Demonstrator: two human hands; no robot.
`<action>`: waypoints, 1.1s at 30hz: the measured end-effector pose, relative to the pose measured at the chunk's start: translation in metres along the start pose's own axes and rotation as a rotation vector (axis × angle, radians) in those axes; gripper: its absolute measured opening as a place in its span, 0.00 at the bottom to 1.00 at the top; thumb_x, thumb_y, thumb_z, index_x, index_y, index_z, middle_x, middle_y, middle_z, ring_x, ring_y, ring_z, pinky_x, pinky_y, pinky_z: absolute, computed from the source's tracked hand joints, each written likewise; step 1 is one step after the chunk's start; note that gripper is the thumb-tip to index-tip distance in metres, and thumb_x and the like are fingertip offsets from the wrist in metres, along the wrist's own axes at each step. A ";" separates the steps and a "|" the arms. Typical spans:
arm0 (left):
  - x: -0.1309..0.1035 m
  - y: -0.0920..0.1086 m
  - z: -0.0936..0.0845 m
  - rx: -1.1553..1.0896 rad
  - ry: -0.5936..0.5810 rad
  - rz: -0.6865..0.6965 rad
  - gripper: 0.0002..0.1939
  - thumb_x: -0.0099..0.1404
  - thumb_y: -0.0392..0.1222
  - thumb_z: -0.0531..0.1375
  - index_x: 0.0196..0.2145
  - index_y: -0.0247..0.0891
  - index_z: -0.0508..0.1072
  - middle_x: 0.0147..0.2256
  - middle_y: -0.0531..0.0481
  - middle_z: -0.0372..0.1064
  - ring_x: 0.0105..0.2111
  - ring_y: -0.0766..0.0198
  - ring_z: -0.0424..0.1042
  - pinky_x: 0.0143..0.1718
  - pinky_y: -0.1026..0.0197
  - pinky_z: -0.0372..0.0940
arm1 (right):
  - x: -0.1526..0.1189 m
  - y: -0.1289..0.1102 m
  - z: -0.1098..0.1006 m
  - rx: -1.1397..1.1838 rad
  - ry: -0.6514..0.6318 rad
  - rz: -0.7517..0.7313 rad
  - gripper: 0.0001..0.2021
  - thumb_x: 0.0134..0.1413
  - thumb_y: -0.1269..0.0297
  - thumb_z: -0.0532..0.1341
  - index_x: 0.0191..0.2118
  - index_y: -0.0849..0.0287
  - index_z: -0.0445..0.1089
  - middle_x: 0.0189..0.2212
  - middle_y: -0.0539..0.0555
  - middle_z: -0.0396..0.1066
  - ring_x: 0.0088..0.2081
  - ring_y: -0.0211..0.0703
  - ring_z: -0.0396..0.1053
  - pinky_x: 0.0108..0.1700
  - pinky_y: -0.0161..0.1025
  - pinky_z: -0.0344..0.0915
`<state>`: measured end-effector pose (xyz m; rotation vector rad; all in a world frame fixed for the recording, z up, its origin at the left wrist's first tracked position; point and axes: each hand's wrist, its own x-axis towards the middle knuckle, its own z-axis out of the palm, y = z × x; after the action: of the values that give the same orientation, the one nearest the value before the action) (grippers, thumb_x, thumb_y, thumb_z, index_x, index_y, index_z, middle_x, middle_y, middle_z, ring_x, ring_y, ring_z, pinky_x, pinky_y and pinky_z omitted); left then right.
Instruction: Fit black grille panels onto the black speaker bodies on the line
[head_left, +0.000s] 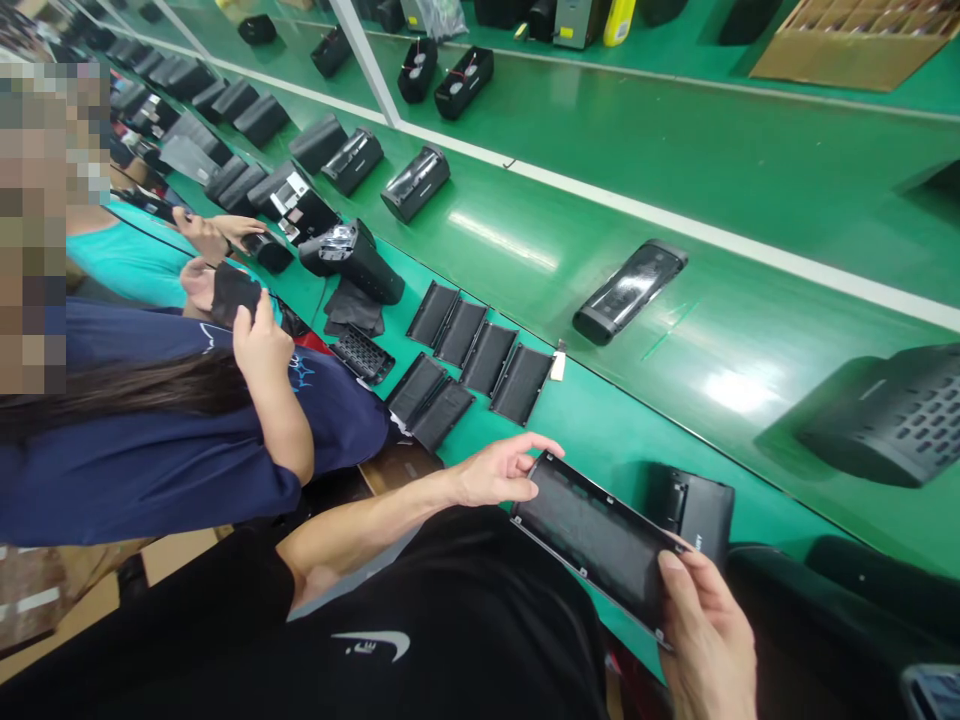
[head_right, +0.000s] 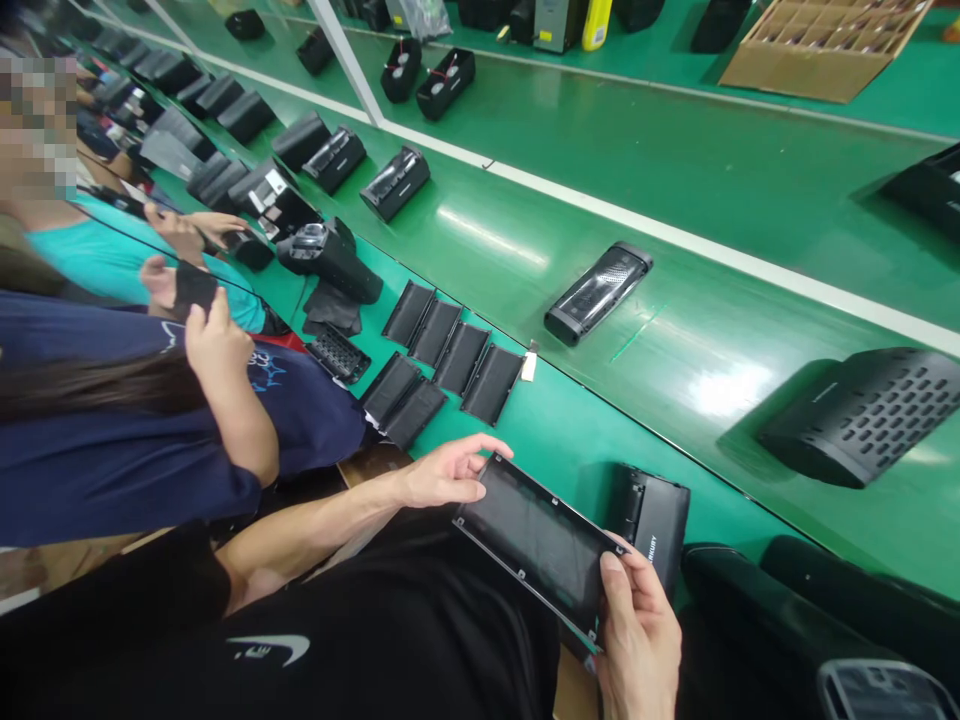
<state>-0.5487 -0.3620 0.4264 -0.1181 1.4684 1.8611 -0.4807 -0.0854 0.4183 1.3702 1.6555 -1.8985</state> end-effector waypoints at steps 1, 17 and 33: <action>0.000 0.000 0.000 -0.008 -0.006 0.000 0.32 0.61 0.34 0.63 0.62 0.41 0.65 0.24 0.64 0.51 0.21 0.75 0.51 0.24 0.68 0.47 | 0.001 0.000 -0.001 -0.010 0.008 0.001 0.29 0.37 0.46 0.79 0.45 0.55 0.77 0.35 0.48 0.76 0.32 0.38 0.70 0.34 0.31 0.69; 0.001 0.002 0.001 -0.115 -0.099 -0.023 0.36 0.58 0.36 0.69 0.62 0.41 0.62 0.33 0.59 0.64 0.27 0.74 0.64 0.30 0.69 0.58 | 0.009 0.004 -0.003 -0.029 0.021 -0.012 0.29 0.39 0.48 0.78 0.46 0.57 0.77 0.38 0.50 0.77 0.32 0.39 0.70 0.32 0.31 0.68; 0.004 -0.004 -0.001 -0.085 -0.101 -0.026 0.37 0.60 0.35 0.66 0.64 0.44 0.61 0.33 0.59 0.61 0.27 0.74 0.63 0.30 0.68 0.58 | 0.013 -0.004 0.005 0.005 0.087 0.004 0.31 0.26 0.48 0.80 0.39 0.58 0.75 0.33 0.48 0.74 0.32 0.37 0.67 0.33 0.30 0.66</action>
<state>-0.5497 -0.3604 0.4212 -0.0818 1.3142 1.8807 -0.4923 -0.0842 0.4103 1.4760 1.6879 -1.8667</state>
